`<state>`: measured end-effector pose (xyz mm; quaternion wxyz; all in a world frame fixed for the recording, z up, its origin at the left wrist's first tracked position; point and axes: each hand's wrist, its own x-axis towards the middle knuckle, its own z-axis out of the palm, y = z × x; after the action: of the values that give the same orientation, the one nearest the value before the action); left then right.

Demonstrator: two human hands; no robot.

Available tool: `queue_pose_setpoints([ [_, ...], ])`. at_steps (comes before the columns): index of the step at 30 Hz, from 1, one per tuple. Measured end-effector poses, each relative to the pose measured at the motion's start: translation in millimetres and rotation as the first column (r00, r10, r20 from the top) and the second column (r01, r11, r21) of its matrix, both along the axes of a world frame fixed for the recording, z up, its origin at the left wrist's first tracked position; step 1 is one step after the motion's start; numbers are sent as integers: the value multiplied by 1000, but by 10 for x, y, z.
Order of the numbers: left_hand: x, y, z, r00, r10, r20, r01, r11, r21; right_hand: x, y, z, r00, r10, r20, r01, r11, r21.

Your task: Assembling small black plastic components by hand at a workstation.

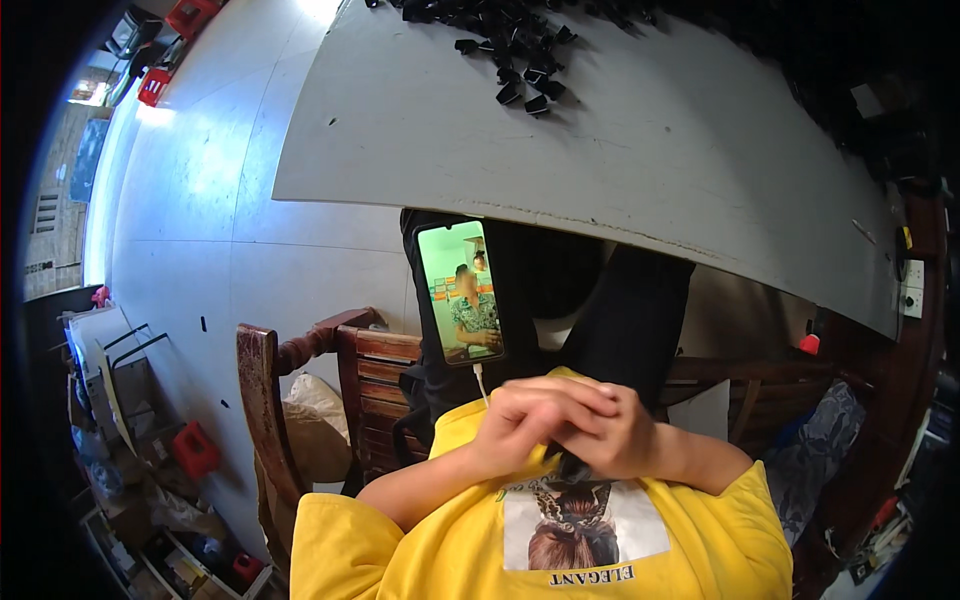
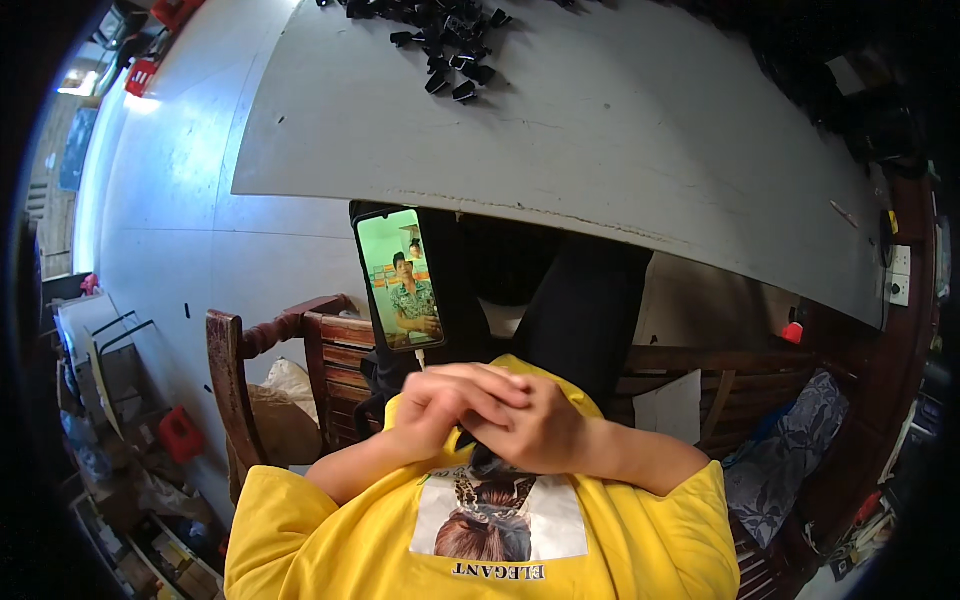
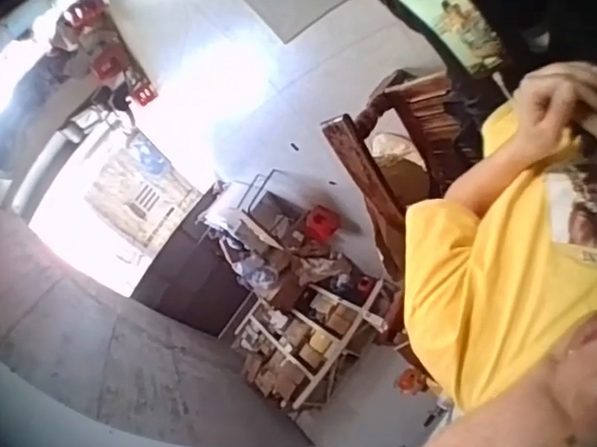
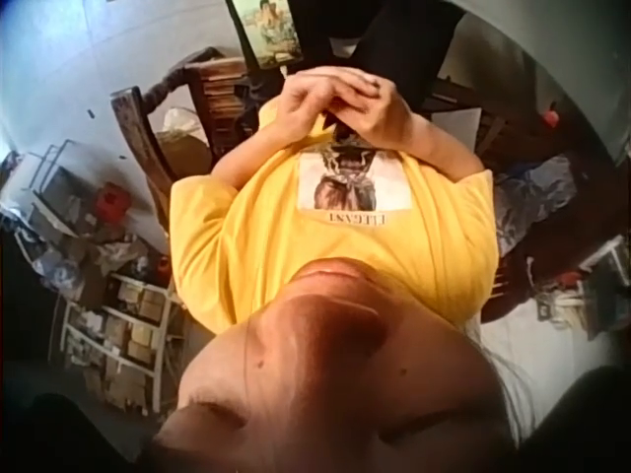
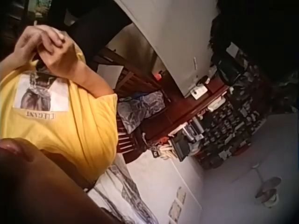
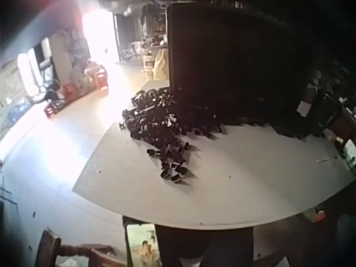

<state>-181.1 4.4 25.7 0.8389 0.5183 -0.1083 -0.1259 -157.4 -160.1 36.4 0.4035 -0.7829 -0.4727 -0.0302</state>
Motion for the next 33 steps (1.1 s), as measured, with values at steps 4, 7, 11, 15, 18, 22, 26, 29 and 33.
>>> queue_pose_setpoints([
  [4, 19, -2, 8, 998, -8, 69, 6, 1000, 25, 31, 36, 45, 1000, -1, -21, 0, 1000, -24],
  [7, 145, -22, 25, 1000, -11, 24, 8, 993, 121, 107, -43, -47, 999, 24, -37, -27, 996, -86],
  [11, 510, 123, -2, 919, 45, 393, -251, 834, 492, 230, -96, -213, 936, -146, -320, 144, 989, -29],
  [15, 1107, 332, -132, 783, 172, 598, -570, 582, 580, 437, -111, -599, 805, -361, -470, 253, 926, -278],
  [18, 1624, 391, -188, 713, 193, 674, -677, 440, 590, 505, -104, -827, 779, -528, -338, 445, 845, -295],
  [22, 1990, 445, -168, 763, 243, 600, -647, 279, 710, 701, -58, -193, 914, -407, 1, 396, 889, -227],
  [26, 2122, 481, -238, 773, 200, 602, -627, 90, 774, 1184, 7, 110, 873, -483, 64, 484, 875, 4],
  [29, 2164, 446, -245, 765, 173, 621, -637, 52, 769, 1848, 180, 34, 851, -523, 38, 523, 852, 8],
  [33, 2222, 403, -231, 767, 172, 618, -635, 70, 769, 2617, 514, -140, 781, -620, 71, 622, 783, 0],
])
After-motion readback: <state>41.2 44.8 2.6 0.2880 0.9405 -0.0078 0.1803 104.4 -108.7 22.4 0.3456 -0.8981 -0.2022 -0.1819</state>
